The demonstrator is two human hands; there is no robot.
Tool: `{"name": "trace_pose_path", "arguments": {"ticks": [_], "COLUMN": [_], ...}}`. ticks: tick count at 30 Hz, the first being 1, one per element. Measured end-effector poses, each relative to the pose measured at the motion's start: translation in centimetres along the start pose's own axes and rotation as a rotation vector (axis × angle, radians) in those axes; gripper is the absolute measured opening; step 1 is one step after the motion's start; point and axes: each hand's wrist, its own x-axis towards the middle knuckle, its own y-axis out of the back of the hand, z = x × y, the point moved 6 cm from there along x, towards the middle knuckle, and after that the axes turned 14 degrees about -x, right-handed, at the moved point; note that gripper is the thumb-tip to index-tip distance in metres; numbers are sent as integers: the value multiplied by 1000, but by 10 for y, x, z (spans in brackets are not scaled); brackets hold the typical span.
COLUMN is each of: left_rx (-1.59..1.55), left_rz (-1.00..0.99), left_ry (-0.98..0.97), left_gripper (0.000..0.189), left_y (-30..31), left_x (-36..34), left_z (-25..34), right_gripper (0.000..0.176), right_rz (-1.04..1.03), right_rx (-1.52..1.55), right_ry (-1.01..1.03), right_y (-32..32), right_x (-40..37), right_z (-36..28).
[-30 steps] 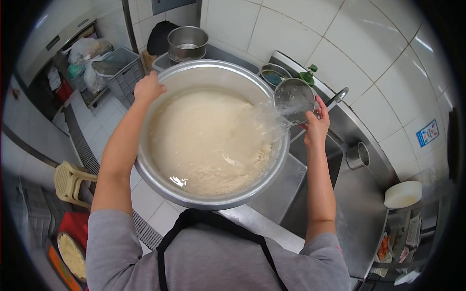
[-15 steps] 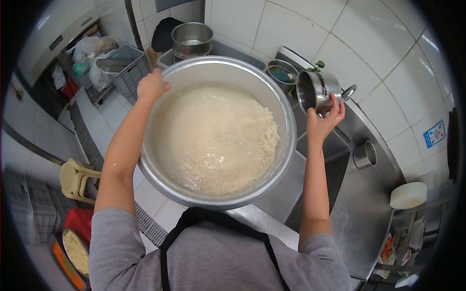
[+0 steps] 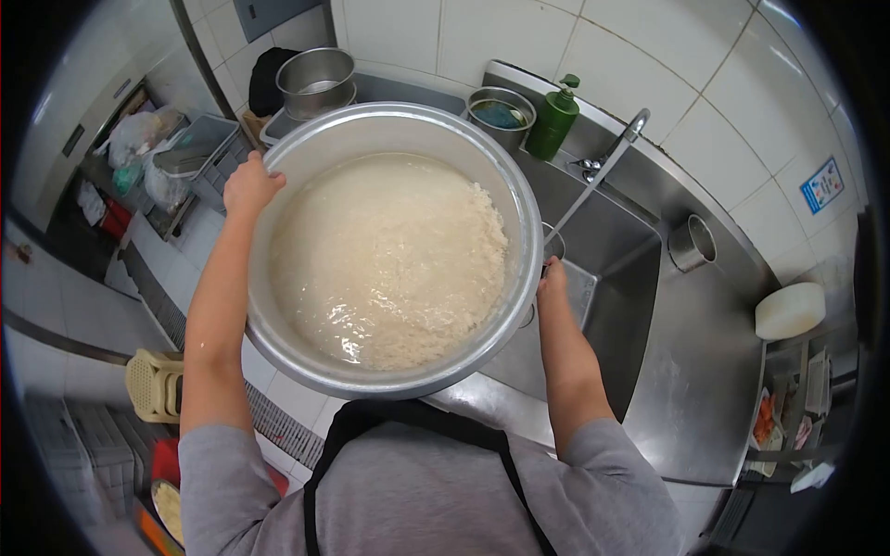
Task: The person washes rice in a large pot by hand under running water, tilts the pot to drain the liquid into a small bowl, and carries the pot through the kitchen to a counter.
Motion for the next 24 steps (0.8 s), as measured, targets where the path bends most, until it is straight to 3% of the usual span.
{"name": "trace_pose_path", "arguments": {"ticks": [2, 9, 24], "left_rx": [9, 21, 34], "left_rz": [-1, 0, 30], "left_ry": [0, -22, -32], "left_gripper": [43, 44, 45], "left_y": [-1, -4, -4], "left_x": [0, 3, 3], "left_z": [0, -1, -2], "right_gripper": [26, 20, 17], "right_rz": [-62, 64, 110], "right_rx": [-1, -12, -40], "right_ry": [-17, -53, -38], "right_y": [2, 14, 13], "right_x": [10, 11, -6], "right_z": [14, 26, 20]}}
